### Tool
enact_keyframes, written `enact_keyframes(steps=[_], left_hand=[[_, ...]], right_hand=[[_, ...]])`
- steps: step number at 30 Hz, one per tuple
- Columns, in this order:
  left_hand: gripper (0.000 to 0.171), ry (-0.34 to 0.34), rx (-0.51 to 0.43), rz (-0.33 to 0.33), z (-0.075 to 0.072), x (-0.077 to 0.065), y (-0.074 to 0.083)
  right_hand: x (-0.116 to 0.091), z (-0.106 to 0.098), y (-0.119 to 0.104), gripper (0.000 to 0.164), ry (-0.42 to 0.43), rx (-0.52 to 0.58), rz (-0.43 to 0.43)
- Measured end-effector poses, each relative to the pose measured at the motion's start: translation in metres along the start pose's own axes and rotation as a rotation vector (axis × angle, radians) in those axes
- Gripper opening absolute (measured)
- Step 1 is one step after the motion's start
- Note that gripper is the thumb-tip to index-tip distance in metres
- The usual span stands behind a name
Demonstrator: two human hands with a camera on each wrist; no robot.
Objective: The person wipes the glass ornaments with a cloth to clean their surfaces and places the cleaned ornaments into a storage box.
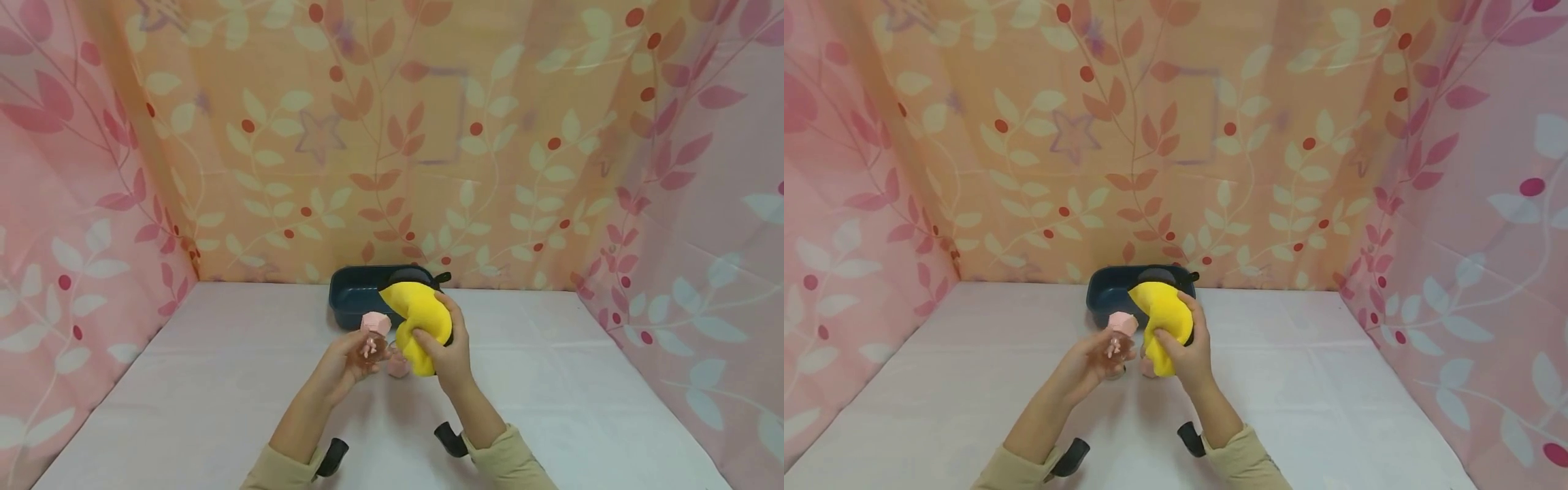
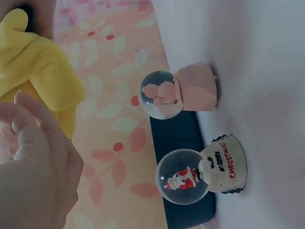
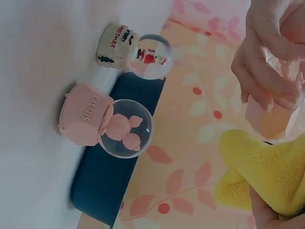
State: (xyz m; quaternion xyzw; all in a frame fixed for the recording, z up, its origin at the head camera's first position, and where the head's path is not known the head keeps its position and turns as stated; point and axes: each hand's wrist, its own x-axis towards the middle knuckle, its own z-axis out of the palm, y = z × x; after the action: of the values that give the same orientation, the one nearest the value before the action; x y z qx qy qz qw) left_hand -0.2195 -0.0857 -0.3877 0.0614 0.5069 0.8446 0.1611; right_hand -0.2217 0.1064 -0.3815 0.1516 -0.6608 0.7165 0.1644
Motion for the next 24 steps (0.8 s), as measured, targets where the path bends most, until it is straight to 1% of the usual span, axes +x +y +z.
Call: enact_keyframes(steps=[4,6,9,12,15,18,21,24], left_hand=[[0.038,0.045,0.068,0.018,0.001,0.0,-0.002],[0.041,0.074,0.11,0.029,0.003,0.001,-0.003],[0.042,0.111,0.169,0.038,0.008,0.001,-0.003],[0.041,0.12,0.237,0.047,0.012,0.001,-0.003],[0.042,0.116,0.294,0.058,0.015,0.001,-0.003],[0.041,0.118,0.339,0.07,0.017,0.0,-0.004],[0.039,0.119,0.358,0.077,0.018,-0.001,-0.005],[0.035,0.104,0.361,0.08,0.017,-0.002,-0.007]], right_hand=[[-0.003,0.006,0.001,0.064,-0.059,-0.125,-0.087],[-0.004,0.009,0.002,0.064,-0.087,-0.172,-0.117],[-0.006,0.013,0.003,0.063,-0.14,-0.216,-0.156],[-0.007,0.017,0.003,0.065,-0.196,-0.25,-0.181],[-0.007,0.019,0.004,0.065,-0.212,-0.296,-0.173],[-0.006,0.02,0.004,0.065,-0.199,-0.325,-0.139],[-0.006,0.019,0.002,0.064,-0.178,-0.31,-0.097],[-0.004,0.017,0.001,0.062,-0.147,-0.255,-0.053]])
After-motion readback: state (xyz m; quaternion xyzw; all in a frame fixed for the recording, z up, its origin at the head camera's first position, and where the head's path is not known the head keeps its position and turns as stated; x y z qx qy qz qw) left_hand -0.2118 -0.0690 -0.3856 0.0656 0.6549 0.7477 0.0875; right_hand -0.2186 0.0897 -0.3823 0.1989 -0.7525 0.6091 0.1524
